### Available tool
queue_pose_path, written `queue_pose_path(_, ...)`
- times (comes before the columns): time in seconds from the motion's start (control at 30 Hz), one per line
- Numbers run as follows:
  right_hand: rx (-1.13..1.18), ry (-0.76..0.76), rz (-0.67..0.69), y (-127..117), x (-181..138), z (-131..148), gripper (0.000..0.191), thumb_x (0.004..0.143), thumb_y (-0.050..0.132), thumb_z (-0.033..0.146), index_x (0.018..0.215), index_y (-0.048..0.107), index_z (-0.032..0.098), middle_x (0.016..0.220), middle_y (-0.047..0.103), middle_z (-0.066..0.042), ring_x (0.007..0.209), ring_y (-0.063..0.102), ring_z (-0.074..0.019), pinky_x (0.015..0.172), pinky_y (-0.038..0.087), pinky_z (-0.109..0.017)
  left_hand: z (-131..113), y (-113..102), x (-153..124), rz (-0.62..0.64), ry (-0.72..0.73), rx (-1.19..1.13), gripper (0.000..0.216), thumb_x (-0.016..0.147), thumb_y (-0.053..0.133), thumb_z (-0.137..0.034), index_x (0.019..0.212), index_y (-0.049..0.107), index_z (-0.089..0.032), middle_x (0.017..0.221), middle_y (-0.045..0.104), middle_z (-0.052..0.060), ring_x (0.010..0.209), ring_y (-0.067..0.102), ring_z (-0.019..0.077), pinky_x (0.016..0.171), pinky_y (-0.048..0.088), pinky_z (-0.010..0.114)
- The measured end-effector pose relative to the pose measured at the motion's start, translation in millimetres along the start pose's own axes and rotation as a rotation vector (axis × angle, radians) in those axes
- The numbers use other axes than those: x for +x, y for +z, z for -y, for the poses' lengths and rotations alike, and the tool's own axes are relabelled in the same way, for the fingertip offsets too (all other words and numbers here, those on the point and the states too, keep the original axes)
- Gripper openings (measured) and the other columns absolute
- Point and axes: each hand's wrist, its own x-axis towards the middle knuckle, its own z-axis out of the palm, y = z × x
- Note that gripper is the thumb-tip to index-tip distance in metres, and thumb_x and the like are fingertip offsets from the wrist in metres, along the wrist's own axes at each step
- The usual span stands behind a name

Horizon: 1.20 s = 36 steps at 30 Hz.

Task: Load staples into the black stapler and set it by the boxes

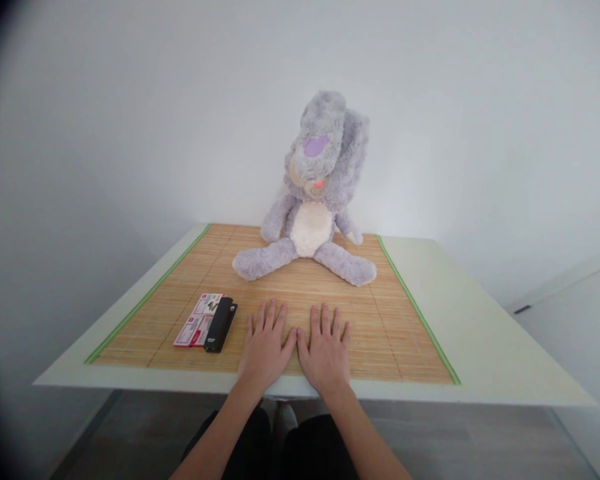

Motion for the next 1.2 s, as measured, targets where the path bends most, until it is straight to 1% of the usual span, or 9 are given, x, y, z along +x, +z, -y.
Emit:
queue_pose_path(0.23,-0.047,0.008,0.029,1.4,0.1,0.5,0.068,0.103,0.037,0.053,0.163,0.030,0.022,0.171,0.022,-0.010,0.158,0.013,-0.0394,0.123,0.005,-0.068,-0.2,2.7,-1.2,-0.006,-0.009,0.010,0.061,0.100,0.046,-0.047,0.158,0.038,-0.028,0.168,0.031,0.007,0.159,0.015,0.0360,0.127,0.011,0.065)
queue_pose_path(0.43,-0.145,0.046,0.086,1.0,-0.6,2.8,0.071,0.104,0.030,0.059,0.165,0.023,0.022,0.173,0.015,-0.009,0.159,0.007,-0.0373,0.124,0.002,-0.064,-3.8,-0.5,-2.4,0.028,-0.033,0.125,0.062,0.102,0.039,-0.052,0.159,0.036,-0.028,0.170,0.029,0.005,0.159,0.014,0.0328,0.128,0.012,0.062)
queue_pose_path(0.57,-0.178,0.058,0.122,0.6,-0.4,2.9,0.072,0.104,0.025,0.061,0.165,0.019,0.023,0.173,0.012,-0.008,0.159,0.005,-0.0361,0.124,0.001,-0.063,-4.4,-2.2,-2.8,0.046,-0.029,0.175,0.062,0.102,0.036,-0.054,0.160,0.035,-0.030,0.170,0.028,0.003,0.159,0.014,0.0329,0.127,0.015,0.061)
queue_pose_path(0.8,-0.177,0.048,0.097,1.9,-0.6,1.4,0.071,0.104,0.026,0.060,0.165,0.022,0.024,0.173,0.016,-0.008,0.159,0.008,-0.0362,0.124,0.005,-0.061,-2.1,0.5,-2.9,0.042,-0.023,0.176,0.063,0.102,0.036,-0.056,0.160,0.034,-0.031,0.170,0.028,0.003,0.158,0.016,0.0339,0.127,0.013,0.062)
queue_pose_path(0.93,-0.177,0.056,0.086,1.0,-0.6,1.6,0.071,0.103,0.026,0.061,0.164,0.024,0.024,0.173,0.017,-0.008,0.158,0.009,-0.0362,0.124,0.005,-0.059,-2.1,1.0,-2.5,0.049,-0.025,0.172,0.063,0.102,0.036,-0.056,0.160,0.034,-0.032,0.170,0.027,0.003,0.159,0.013,0.0340,0.127,0.012,0.062)
queue_pose_path(1.03,-0.178,0.058,0.086,-0.1,-0.6,2.1,0.071,0.103,0.027,0.061,0.164,0.025,0.023,0.172,0.018,-0.008,0.158,0.011,-0.0366,0.124,0.006,-0.058,-2.0,0.3,-2.3,0.047,-0.032,0.166,0.062,0.102,0.036,-0.057,0.160,0.035,-0.033,0.170,0.028,0.003,0.158,0.015,0.0337,0.126,0.013,0.061)
queue_pose_path(1.2,-0.182,0.055,0.083,-0.4,-0.9,2.7,0.070,0.104,0.026,0.058,0.164,0.024,0.023,0.172,0.018,-0.009,0.158,0.011,-0.0365,0.124,0.005,-0.059,-1.1,0.2,-3.0,0.035,-0.028,0.158,0.062,0.102,0.035,-0.058,0.159,0.036,-0.034,0.170,0.029,0.002,0.158,0.016,0.0325,0.126,0.015,0.060)
